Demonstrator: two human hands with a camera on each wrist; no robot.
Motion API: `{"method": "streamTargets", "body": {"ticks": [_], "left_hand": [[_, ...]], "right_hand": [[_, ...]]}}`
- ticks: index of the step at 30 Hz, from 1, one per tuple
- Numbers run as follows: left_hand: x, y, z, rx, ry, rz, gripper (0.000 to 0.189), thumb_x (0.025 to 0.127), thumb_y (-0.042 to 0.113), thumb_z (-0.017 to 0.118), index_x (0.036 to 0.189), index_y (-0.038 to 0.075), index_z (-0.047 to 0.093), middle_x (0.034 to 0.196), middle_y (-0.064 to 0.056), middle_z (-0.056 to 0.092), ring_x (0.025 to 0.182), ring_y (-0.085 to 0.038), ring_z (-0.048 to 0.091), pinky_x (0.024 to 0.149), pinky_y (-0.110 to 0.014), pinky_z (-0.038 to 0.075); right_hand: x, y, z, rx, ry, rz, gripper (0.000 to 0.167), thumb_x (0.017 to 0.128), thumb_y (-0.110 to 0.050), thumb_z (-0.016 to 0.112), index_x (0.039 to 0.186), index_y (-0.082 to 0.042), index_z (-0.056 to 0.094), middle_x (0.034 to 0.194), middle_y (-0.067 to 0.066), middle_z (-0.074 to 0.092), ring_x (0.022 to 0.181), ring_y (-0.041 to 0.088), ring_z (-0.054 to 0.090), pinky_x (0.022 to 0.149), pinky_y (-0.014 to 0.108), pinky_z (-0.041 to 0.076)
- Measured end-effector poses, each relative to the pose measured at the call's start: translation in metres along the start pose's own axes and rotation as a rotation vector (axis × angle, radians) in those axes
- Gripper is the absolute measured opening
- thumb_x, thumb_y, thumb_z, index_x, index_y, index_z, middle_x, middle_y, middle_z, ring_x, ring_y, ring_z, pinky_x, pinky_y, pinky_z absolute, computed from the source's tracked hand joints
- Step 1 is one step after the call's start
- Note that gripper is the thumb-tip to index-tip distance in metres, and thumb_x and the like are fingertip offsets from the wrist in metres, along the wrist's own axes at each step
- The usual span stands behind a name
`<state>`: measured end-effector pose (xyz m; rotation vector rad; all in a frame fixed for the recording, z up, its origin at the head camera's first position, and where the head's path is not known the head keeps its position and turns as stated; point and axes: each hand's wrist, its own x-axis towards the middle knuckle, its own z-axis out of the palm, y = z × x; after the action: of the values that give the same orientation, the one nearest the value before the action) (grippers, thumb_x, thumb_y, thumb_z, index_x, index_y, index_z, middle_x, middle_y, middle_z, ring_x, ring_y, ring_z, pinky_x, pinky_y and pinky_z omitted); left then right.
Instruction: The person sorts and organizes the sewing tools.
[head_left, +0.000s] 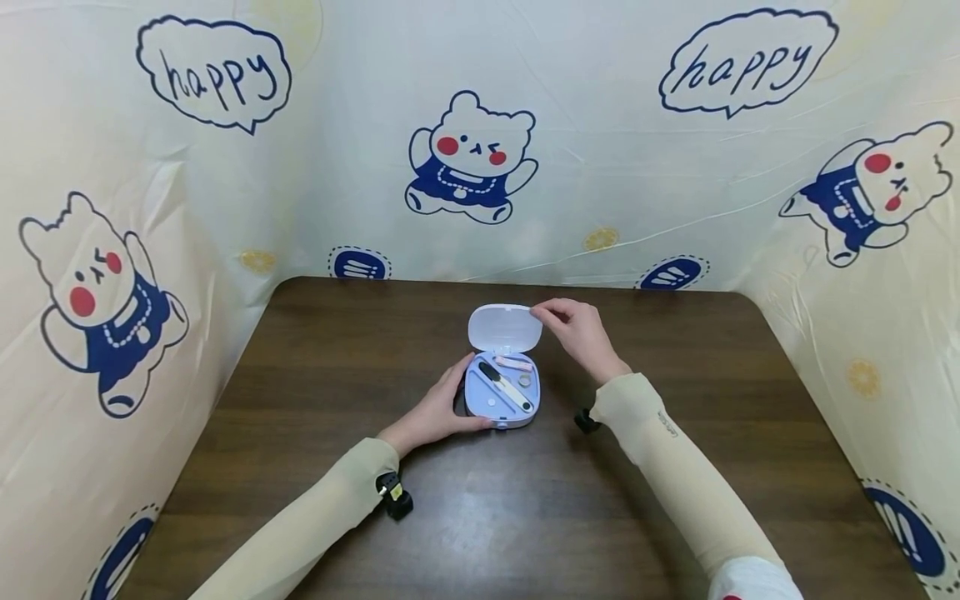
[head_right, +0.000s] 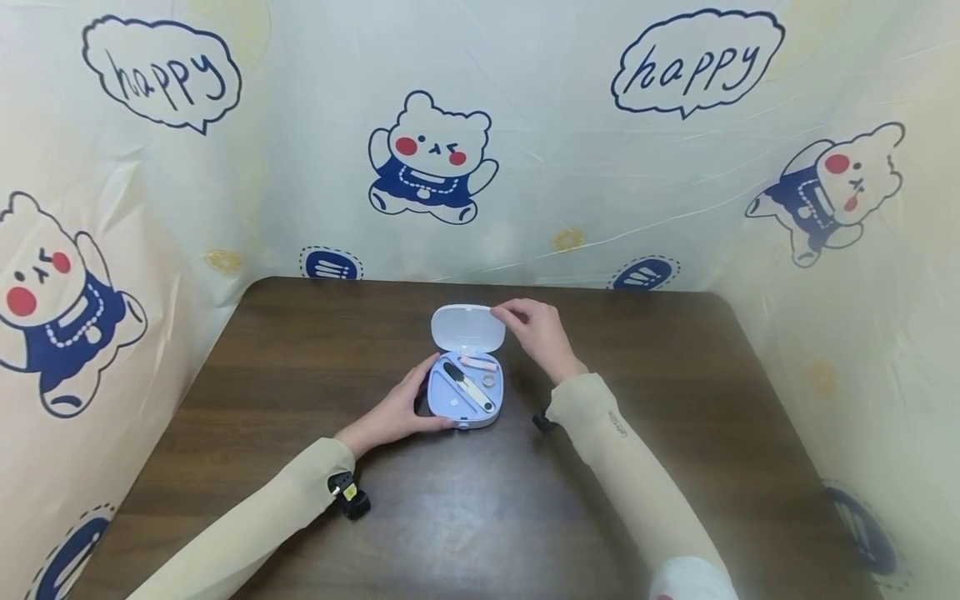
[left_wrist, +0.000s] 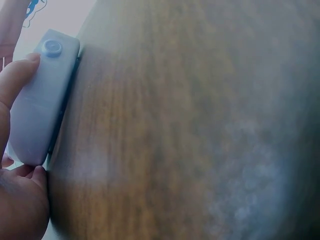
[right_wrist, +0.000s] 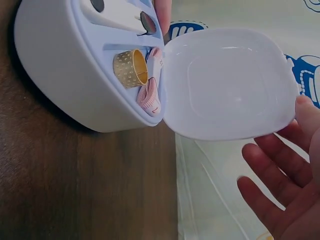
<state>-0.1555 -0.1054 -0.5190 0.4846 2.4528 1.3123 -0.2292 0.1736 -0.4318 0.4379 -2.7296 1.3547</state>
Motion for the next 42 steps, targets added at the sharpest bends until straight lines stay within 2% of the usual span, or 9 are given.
{"method": "streamTargets", "body": {"ticks": [8, 13, 17, 23, 30, 33, 38, 42], "left_hand": [[0.000, -0.001, 0.001, -0.010, -0.001, -0.002, 0.121, 0.082, 0.049, 0.088, 0.169, 0.018, 0.010, 0.172, -0.013, 0.018, 0.157, -0.029, 0.023, 0.125, -0.052, 0.023], [0.001, 0.000, 0.000, -0.007, 0.012, 0.012, 0.121, 0.082, 0.044, 0.090, 0.168, 0.011, 0.011, 0.170, -0.018, 0.021, 0.155, -0.031, 0.026, 0.124, -0.050, 0.026], [0.002, 0.001, -0.001, -0.008, 0.018, 0.023, 0.120, 0.081, 0.042, 0.090, 0.167, 0.008, 0.013, 0.169, -0.020, 0.022, 0.154, -0.032, 0.030, 0.123, -0.049, 0.028], [0.003, 0.000, 0.000, -0.003, 0.015, 0.018, 0.121, 0.080, 0.044, 0.091, 0.167, 0.011, 0.013, 0.169, -0.018, 0.023, 0.154, -0.030, 0.029, 0.123, -0.047, 0.029], [0.003, -0.001, 0.000, -0.011, 0.024, 0.036, 0.120, 0.080, 0.041, 0.091, 0.166, 0.007, 0.015, 0.167, -0.021, 0.025, 0.153, -0.033, 0.031, 0.122, -0.048, 0.030], [0.003, -0.001, 0.000, -0.020, 0.020, 0.037, 0.119, 0.080, 0.040, 0.092, 0.166, 0.008, 0.016, 0.167, -0.021, 0.026, 0.152, -0.032, 0.033, 0.122, -0.046, 0.031], [0.002, -0.001, 0.001, -0.025, 0.015, 0.036, 0.118, 0.080, 0.039, 0.092, 0.166, 0.008, 0.017, 0.167, -0.020, 0.027, 0.151, -0.031, 0.035, 0.122, -0.044, 0.032], [0.001, -0.001, 0.001, -0.043, 0.015, 0.045, 0.118, 0.080, 0.039, 0.092, 0.166, 0.007, 0.017, 0.166, -0.020, 0.027, 0.151, -0.032, 0.037, 0.121, -0.044, 0.033]], "right_hand": [[-0.015, -0.003, -0.006, 0.028, -0.083, -0.017, 0.022, 0.101, -0.031, 0.071, 0.117, -0.017, 0.077, 0.114, 0.002, 0.074, 0.099, 0.022, 0.066, 0.091, 0.045, 0.058], [-0.025, -0.004, -0.009, 0.014, -0.132, -0.048, 0.020, 0.100, -0.029, 0.073, 0.117, -0.020, 0.076, 0.115, -0.002, 0.072, 0.102, 0.020, 0.065, 0.093, 0.043, 0.058], [-0.032, -0.005, -0.011, -0.010, -0.157, -0.095, 0.021, 0.098, -0.026, 0.076, 0.117, -0.021, 0.077, 0.115, -0.004, 0.072, 0.104, 0.018, 0.064, 0.095, 0.043, 0.057], [-0.043, -0.003, -0.010, -0.018, -0.182, -0.164, 0.026, 0.096, -0.018, 0.078, 0.122, -0.019, 0.079, 0.116, -0.005, 0.071, 0.106, 0.017, 0.065, 0.092, 0.042, 0.058], [-0.057, 0.000, -0.007, -0.067, -0.200, -0.251, 0.027, 0.095, -0.021, 0.079, 0.122, -0.018, 0.079, 0.117, -0.002, 0.070, 0.108, 0.022, 0.067, 0.094, 0.044, 0.058], [-0.063, 0.001, -0.005, -0.134, -0.199, -0.342, 0.029, 0.092, -0.018, 0.081, 0.121, -0.017, 0.079, 0.117, -0.001, 0.070, 0.109, 0.022, 0.065, 0.095, 0.044, 0.057], [-0.068, 0.006, -0.002, -0.261, -0.159, -0.566, 0.033, 0.084, -0.016, 0.088, 0.116, -0.013, 0.080, 0.116, 0.004, 0.071, 0.112, 0.023, 0.062, 0.098, 0.044, 0.054], [-0.072, 0.009, 0.002, -0.322, -0.155, -0.654, 0.035, 0.082, -0.020, 0.090, 0.115, -0.011, 0.079, 0.116, 0.006, 0.071, 0.115, 0.026, 0.062, 0.102, 0.046, 0.052]]}}
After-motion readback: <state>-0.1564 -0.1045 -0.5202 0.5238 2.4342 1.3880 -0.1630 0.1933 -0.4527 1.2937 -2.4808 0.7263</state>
